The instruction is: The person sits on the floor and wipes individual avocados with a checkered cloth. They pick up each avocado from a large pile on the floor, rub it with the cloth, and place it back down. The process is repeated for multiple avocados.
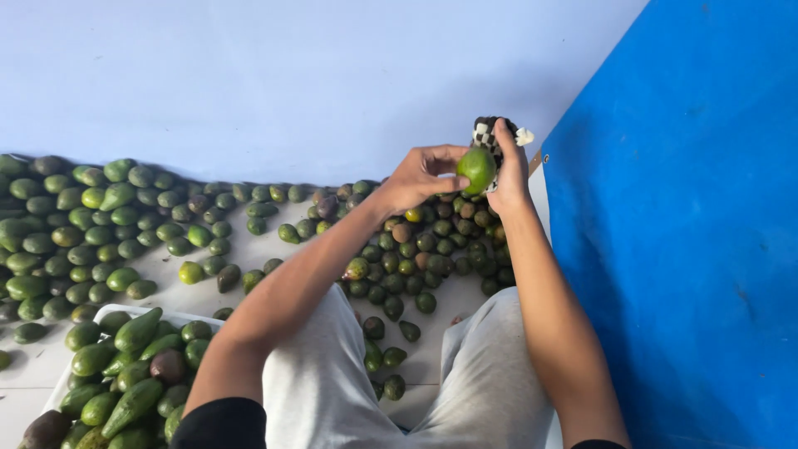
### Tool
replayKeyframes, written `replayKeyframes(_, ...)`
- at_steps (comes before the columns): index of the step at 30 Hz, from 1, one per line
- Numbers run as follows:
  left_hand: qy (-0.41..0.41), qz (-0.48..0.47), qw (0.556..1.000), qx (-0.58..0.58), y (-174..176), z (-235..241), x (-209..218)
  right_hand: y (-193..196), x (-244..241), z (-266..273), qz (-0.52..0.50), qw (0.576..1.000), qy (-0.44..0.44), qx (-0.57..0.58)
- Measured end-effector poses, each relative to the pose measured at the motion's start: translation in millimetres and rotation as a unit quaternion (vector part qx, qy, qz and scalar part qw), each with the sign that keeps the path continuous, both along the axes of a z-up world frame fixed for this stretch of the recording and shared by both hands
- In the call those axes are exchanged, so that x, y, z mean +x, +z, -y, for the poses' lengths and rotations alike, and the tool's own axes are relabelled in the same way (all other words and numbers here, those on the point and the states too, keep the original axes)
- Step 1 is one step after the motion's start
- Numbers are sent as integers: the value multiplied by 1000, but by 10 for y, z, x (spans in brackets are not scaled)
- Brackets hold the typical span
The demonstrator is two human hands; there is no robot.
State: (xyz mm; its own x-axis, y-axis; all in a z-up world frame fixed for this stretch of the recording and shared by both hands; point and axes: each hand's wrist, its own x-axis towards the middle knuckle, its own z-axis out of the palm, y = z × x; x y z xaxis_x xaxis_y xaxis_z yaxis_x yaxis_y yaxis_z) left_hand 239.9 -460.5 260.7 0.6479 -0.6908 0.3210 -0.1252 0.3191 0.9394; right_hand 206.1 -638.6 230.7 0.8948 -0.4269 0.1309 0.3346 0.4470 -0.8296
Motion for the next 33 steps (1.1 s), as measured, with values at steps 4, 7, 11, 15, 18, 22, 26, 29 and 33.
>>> replayKeyframes(4,19,-3,999,-28,-96,-67,87,-101,124,-15,-29,999,-14,-5)
replayKeyframes(7,83,4,995,-47,-199,-59,193,-150,97,-57,-54,996,-38,-53)
replayKeyframes(11,193,-11,980,-47,-276,-2,156,39,76,-291,-66,984,-93,-140)
replayKeyframes(15,230,-5,973,-10,-197,111,-31,423,-100,-695,-64,971,-167,-161)
replayKeyframes(18,242,27,970,5,-185,193,-41,302,-25,-640,-63,968,-209,-120)
replayKeyframes(22,286,24,958,25,-123,158,7,169,95,-624,3,941,-231,-246)
replayKeyframes(26,299,35,953,23,-193,125,66,-62,263,-446,74,899,-261,-345)
replayKeyframes(29,286,49,956,31,-219,192,-12,-75,299,-355,84,903,-279,-315)
replayKeyframes(33,276,54,959,25,-226,211,20,91,130,-476,75,918,-263,-289)
